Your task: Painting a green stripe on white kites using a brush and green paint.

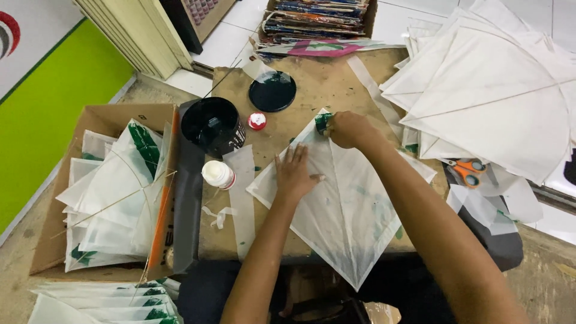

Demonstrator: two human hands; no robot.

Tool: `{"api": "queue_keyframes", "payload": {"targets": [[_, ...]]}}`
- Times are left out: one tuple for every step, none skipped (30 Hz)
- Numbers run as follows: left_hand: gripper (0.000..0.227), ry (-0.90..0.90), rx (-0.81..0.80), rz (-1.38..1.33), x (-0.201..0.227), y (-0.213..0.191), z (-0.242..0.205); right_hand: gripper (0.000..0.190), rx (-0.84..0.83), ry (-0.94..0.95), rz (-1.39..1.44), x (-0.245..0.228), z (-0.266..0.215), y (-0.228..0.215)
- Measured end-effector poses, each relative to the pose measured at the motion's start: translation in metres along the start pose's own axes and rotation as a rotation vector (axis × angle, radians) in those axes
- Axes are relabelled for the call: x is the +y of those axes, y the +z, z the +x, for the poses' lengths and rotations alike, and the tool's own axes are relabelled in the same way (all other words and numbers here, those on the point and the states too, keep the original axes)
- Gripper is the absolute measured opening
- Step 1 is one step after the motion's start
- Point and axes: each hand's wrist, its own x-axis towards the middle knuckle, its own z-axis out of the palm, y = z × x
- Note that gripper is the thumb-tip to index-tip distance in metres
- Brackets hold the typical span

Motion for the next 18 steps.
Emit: {"api": "queue_keyframes", "payload": {"targets": [[0.091, 0.001, -0.003, -0.001, 0.001, -0.001, 0.000, 0.032, -0.002, 0.002, 0.000, -0.004, -0.006, -0.005], [0.091, 0.001, 0.000, -0.014, 0.001, -0.002, -0.001, 0.035, -0.032, 0.017, -0.001, -0.008, -0.012, -0.010], [0.091, -0.001, 0.002, -0.026, 0.002, -0.002, -0.002, 0.038, -0.064, 0.032, -0.001, -0.012, -0.019, -0.013], [0.091, -0.001, -0.003, -0.028, 0.001, 0.002, -0.001, 0.038, -0.068, 0.034, -0.001, -0.015, -0.026, -0.015], [0.093, -0.005, -0.001, -0.010, 0.000, 0.004, 0.002, 0.038, -0.079, 0.027, 0.005, -0.018, -0.031, -0.019], [0.095, -0.009, 0.001, 0.007, -0.001, 0.005, 0.004, 0.038, -0.089, 0.021, 0.010, -0.022, -0.035, -0.024], [0.095, -0.007, 0.001, 0.008, -0.002, 0.006, 0.004, 0.038, -0.088, 0.022, 0.010, -0.022, -0.037, -0.022], [0.095, -0.005, -0.001, 0.001, -0.003, 0.007, 0.004, 0.039, -0.104, 0.020, -0.009, -0.022, -0.039, -0.019], [0.095, -0.001, -0.004, -0.007, -0.003, 0.007, 0.004, 0.040, -0.120, 0.018, -0.030, -0.022, -0.042, -0.017], [0.095, 0.003, -0.003, -0.008, -0.003, 0.006, 0.005, 0.040, -0.119, 0.021, -0.032, -0.024, -0.046, -0.017], [0.094, 0.006, -0.002, -0.024, -0.004, 0.007, 0.005, 0.039, -0.117, 0.030, -0.033, -0.027, -0.051, -0.016], [0.093, 0.010, -0.001, -0.040, -0.005, 0.007, 0.005, 0.038, -0.115, 0.039, -0.035, -0.030, -0.056, -0.014], [0.093, 0.010, -0.001, -0.041, -0.004, 0.007, 0.004, 0.038, -0.116, 0.039, -0.035, -0.028, -0.059, -0.009], [0.093, 0.006, -0.006, -0.028, -0.003, 0.007, 0.004, 0.039, -0.105, 0.017, -0.084, -0.027, -0.063, -0.003], [0.093, 0.002, -0.010, -0.014, -0.002, 0.006, 0.004, 0.039, -0.092, -0.005, -0.132, -0.026, -0.065, 0.002], [0.093, 0.003, -0.010, -0.014, -0.002, 0.005, 0.003, 0.039, -0.092, -0.005, -0.132, -0.029, -0.070, 0.003], [0.093, 0.008, -0.007, -0.030, -0.002, 0.004, 0.003, 0.038, -0.092, -0.019, -0.152, -0.031, -0.076, 0.004], [0.093, 0.012, -0.004, -0.046, -0.002, 0.003, 0.003, 0.037, -0.093, -0.034, -0.172, -0.033, -0.081, 0.005]]}}
